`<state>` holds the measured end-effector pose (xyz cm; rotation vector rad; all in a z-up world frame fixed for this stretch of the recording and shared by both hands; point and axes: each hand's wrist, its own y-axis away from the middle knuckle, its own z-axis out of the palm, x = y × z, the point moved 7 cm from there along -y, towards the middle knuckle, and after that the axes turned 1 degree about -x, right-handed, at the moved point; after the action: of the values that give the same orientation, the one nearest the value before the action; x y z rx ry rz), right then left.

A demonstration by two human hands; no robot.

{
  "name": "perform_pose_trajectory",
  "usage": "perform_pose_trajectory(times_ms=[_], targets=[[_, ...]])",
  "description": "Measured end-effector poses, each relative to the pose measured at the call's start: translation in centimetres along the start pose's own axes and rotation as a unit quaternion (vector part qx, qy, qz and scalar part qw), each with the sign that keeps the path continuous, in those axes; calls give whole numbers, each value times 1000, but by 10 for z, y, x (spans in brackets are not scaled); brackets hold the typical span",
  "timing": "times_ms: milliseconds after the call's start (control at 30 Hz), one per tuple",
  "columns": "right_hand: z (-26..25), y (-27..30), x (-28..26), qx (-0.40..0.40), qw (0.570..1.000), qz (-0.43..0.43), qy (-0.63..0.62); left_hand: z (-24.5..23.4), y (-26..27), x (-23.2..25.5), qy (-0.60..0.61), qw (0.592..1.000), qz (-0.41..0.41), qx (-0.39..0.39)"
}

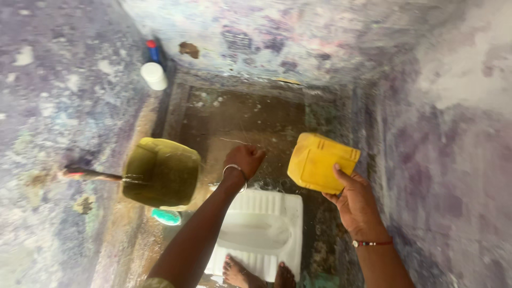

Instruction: The person scrubs the bathroom floor and walls with a brush, then rinses the area using a yellow scoop to pour water from a bucket. They also handle a small container and a bottle of cleaning liquid, placing them aside before continuing to rinse the surfaces.

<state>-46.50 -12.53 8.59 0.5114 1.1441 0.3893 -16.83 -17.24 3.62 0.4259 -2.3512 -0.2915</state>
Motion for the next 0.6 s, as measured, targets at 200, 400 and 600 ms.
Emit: perform_pose_trajectory(times_ms=[200, 400, 600], targets=[[83, -20, 46, -17, 952, -53, 300, -57, 35, -91, 27, 996, -63, 60], [218, 11, 114, -260, 592, -171, 743, -59, 111, -84, -183, 969, 167, -18], [278, 34, 172, -377, 654, -363, 546, -91, 154, -179, -269, 954, -25, -126]])
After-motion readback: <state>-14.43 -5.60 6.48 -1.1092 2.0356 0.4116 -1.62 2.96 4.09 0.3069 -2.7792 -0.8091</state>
